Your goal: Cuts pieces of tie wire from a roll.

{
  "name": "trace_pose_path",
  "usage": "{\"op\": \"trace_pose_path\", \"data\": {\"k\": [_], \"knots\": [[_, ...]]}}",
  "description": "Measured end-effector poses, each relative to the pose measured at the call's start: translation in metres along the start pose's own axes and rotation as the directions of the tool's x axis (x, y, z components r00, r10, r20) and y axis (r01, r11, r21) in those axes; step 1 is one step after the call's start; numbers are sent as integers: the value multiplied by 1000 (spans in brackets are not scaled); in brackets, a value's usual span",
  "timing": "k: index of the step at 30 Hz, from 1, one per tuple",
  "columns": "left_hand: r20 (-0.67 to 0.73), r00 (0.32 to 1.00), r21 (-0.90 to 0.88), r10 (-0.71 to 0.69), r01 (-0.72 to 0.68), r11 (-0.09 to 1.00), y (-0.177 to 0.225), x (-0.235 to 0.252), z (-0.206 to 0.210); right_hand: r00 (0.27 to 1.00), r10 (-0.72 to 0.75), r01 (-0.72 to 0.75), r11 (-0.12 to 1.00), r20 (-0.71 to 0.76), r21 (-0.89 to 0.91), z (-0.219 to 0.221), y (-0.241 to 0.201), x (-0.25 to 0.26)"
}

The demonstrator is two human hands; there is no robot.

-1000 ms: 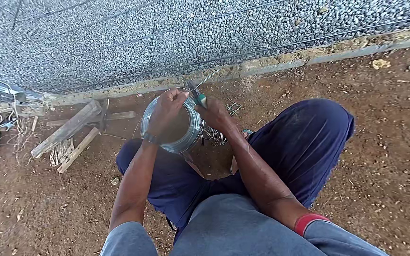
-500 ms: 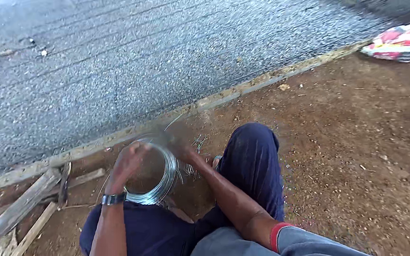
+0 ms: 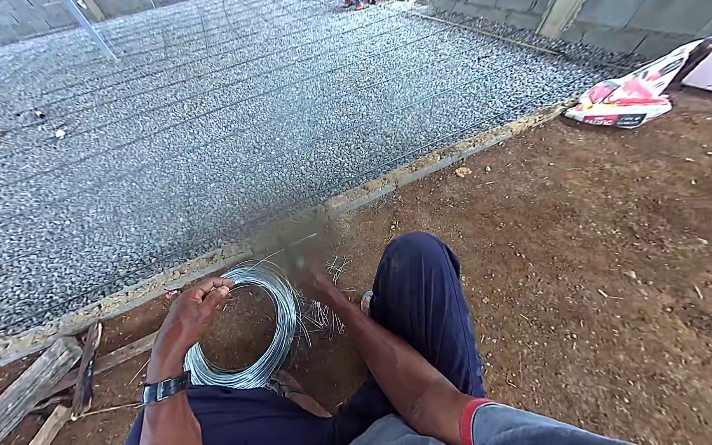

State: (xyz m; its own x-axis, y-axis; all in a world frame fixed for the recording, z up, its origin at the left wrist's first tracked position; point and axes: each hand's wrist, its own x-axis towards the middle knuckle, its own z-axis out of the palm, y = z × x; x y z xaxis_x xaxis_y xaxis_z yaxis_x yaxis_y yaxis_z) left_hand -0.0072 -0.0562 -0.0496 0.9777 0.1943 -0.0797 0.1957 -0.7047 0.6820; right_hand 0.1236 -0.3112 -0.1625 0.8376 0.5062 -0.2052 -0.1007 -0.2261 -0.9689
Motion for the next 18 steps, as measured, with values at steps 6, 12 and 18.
{"op": "trace_pose_path", "data": {"k": [6,12,18], "knots": [[12,1000,79,11,-12,997,4,2,10,998,66,-67,996,18,52,5,8,-1],[55,998,96,0,-6,995,4,5,20,990,132,-139,966,51,218,7,2,-7],[72,996,106,-48,40,994,8,6,24,950,285,-313,830,131,462,10,-2,-11]]}}
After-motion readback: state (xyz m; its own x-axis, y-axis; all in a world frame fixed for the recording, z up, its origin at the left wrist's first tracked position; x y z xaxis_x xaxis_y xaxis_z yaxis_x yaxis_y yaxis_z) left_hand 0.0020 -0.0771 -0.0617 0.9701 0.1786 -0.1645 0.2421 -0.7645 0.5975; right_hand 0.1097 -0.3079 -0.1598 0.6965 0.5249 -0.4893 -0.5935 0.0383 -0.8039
